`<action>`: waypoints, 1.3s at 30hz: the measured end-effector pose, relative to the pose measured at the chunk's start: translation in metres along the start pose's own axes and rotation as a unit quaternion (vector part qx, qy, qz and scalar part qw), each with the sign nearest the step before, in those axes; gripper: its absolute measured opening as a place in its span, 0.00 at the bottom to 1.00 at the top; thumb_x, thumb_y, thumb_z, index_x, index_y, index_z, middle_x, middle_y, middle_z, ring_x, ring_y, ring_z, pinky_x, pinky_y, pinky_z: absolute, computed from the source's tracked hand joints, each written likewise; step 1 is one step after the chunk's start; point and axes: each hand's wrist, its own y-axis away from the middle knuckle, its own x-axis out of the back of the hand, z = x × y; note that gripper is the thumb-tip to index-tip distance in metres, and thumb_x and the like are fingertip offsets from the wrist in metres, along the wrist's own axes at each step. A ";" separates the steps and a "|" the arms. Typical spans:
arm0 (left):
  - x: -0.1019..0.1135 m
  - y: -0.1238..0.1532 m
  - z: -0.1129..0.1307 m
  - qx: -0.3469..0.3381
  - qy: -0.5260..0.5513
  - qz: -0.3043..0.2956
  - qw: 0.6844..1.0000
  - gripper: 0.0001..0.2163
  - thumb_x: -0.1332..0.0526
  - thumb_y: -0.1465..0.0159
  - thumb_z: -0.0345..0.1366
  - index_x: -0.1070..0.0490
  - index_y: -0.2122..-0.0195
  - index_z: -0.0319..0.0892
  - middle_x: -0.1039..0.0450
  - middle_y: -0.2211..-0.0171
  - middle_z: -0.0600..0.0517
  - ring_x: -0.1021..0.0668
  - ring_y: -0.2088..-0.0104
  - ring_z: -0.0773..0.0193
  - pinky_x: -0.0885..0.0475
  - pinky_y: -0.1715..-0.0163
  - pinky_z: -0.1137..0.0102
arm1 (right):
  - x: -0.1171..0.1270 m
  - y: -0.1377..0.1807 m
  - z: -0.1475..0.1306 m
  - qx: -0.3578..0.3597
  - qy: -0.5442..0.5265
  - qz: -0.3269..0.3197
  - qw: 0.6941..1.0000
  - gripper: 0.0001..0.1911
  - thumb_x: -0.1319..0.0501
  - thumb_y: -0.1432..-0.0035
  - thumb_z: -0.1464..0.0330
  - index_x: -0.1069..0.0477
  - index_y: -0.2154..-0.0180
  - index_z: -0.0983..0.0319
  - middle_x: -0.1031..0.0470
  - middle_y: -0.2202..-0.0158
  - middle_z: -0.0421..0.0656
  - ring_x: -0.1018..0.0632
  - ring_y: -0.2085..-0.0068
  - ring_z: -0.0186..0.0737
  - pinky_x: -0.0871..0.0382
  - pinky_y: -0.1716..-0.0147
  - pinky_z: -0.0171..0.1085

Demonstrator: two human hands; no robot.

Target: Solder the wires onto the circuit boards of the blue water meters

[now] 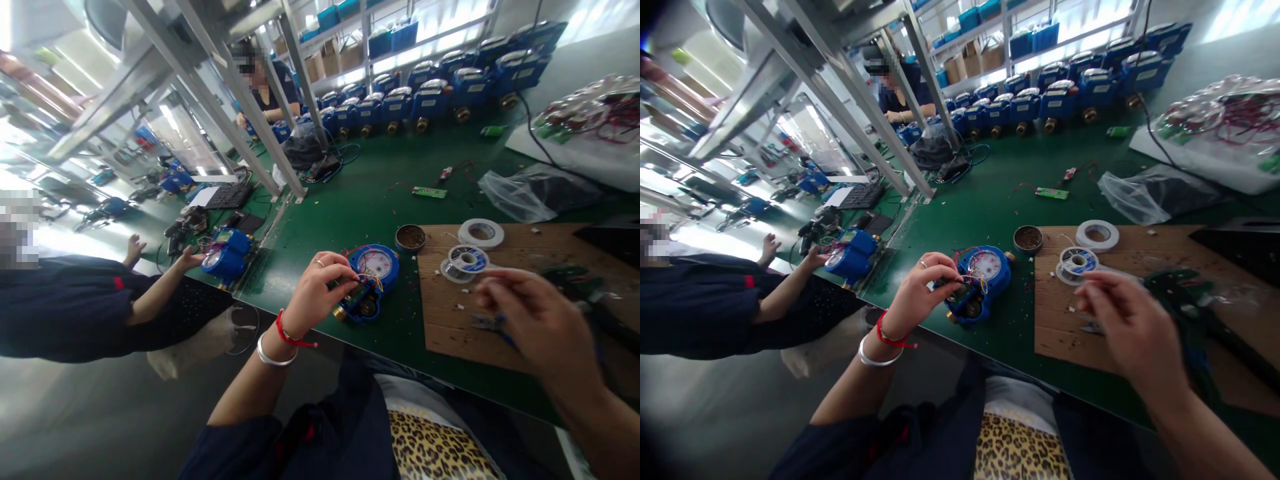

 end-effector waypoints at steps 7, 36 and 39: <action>0.000 -0.006 0.008 0.024 0.031 -0.012 0.999 0.01 0.36 0.37 0.32 0.25 0.64 0.44 0.23 0.62 0.50 0.28 0.54 0.58 0.32 0.50 0.59 | -0.095 -0.017 -0.051 0.217 -0.054 -0.113 0.968 0.21 0.46 0.35 0.70 0.39 0.41 0.60 0.37 0.38 0.51 0.37 0.36 0.48 0.41 0.37 0.55; -0.005 -0.024 0.026 0.061 -0.048 -0.017 0.997 0.06 0.37 0.36 0.37 0.22 0.61 0.45 0.25 0.63 0.50 0.25 0.59 0.59 0.30 0.55 0.61 | -0.110 -0.015 -0.041 0.219 -0.100 -0.107 0.965 0.23 0.48 0.32 0.68 0.42 0.37 0.58 0.38 0.36 0.49 0.42 0.33 0.46 0.44 0.36 0.56; -0.001 -0.015 0.021 0.074 -0.029 0.005 0.997 0.14 0.38 0.35 0.42 0.27 0.49 0.46 0.28 0.51 0.47 0.26 0.50 0.58 0.31 0.48 0.61 | -0.114 -0.017 -0.039 0.211 -0.110 -0.108 0.965 0.23 0.48 0.32 0.67 0.41 0.37 0.57 0.38 0.36 0.48 0.42 0.33 0.45 0.45 0.35 0.56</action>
